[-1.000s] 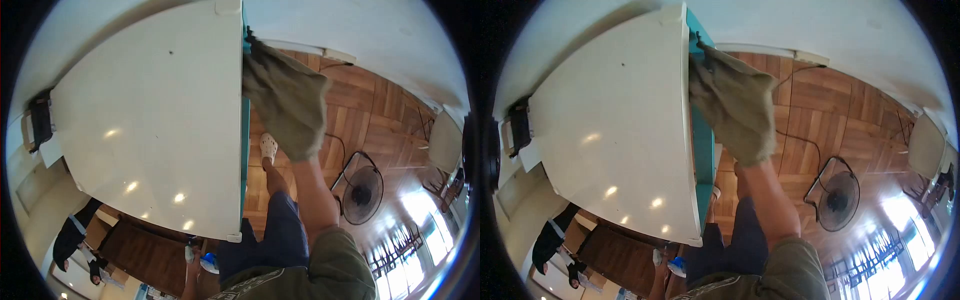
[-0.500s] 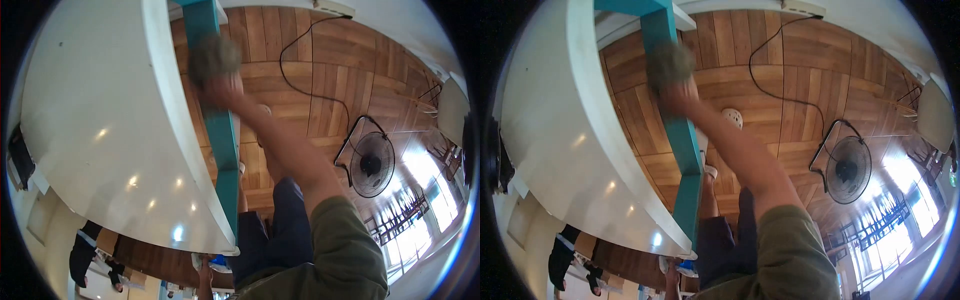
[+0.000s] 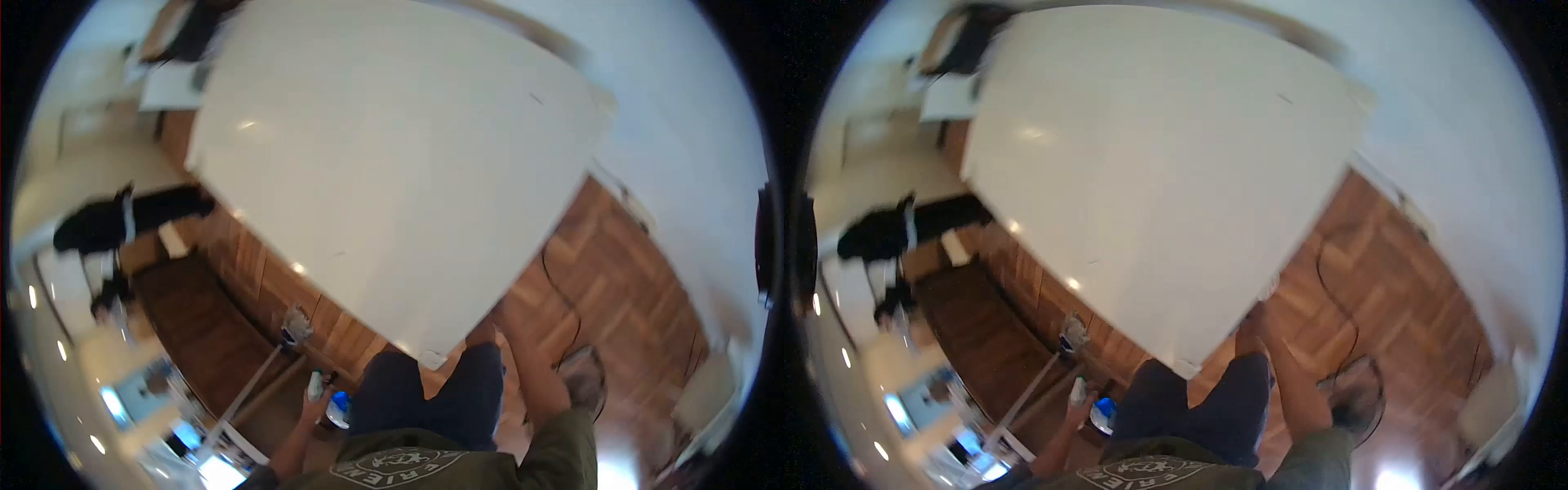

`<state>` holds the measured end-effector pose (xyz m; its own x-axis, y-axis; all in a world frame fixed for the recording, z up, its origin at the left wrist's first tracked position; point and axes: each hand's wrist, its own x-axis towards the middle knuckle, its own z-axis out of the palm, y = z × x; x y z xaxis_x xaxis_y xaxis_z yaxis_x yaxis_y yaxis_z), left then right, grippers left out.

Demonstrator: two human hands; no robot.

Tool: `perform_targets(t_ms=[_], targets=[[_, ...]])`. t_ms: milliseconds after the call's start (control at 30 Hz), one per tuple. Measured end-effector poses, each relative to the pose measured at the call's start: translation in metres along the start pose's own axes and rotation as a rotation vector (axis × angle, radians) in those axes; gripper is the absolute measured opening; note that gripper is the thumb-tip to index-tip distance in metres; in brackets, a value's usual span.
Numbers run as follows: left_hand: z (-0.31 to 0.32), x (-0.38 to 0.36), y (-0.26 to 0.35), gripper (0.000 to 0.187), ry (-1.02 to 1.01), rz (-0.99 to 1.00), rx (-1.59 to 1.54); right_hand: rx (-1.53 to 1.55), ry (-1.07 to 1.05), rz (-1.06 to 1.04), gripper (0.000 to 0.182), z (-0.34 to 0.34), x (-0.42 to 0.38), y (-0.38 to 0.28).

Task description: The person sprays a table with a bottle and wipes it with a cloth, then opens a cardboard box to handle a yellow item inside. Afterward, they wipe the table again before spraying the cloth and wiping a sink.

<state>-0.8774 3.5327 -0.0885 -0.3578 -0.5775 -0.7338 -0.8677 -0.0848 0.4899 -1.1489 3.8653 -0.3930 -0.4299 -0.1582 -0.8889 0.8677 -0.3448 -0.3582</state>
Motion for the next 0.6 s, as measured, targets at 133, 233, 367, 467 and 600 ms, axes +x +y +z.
perform_targets(t_ms=[133,233,367,467,600], targets=[[-0.064,-0.005,-0.081,0.033,0.056,-0.014,-0.099,0.131,-0.028,-0.206,0.049,0.008,-0.101,-0.122],[-0.093,-0.008,-0.13,0.032,0.12,-0.098,-0.154,-0.28,0.019,-0.546,0.049,0.073,-0.218,-0.174],[-0.133,-0.005,-0.189,0.039,0.197,0.002,-0.291,-0.316,-0.065,-0.624,0.044,0.15,-0.286,-0.155],[-0.165,-0.001,-0.232,0.044,0.256,0.122,-0.203,-0.197,-0.141,-0.591,0.041,0.258,-0.328,-0.1],[-0.217,-0.006,-0.238,0.045,0.37,0.305,-0.319,-0.156,-0.592,-0.343,0.044,0.375,-0.331,-0.049]])
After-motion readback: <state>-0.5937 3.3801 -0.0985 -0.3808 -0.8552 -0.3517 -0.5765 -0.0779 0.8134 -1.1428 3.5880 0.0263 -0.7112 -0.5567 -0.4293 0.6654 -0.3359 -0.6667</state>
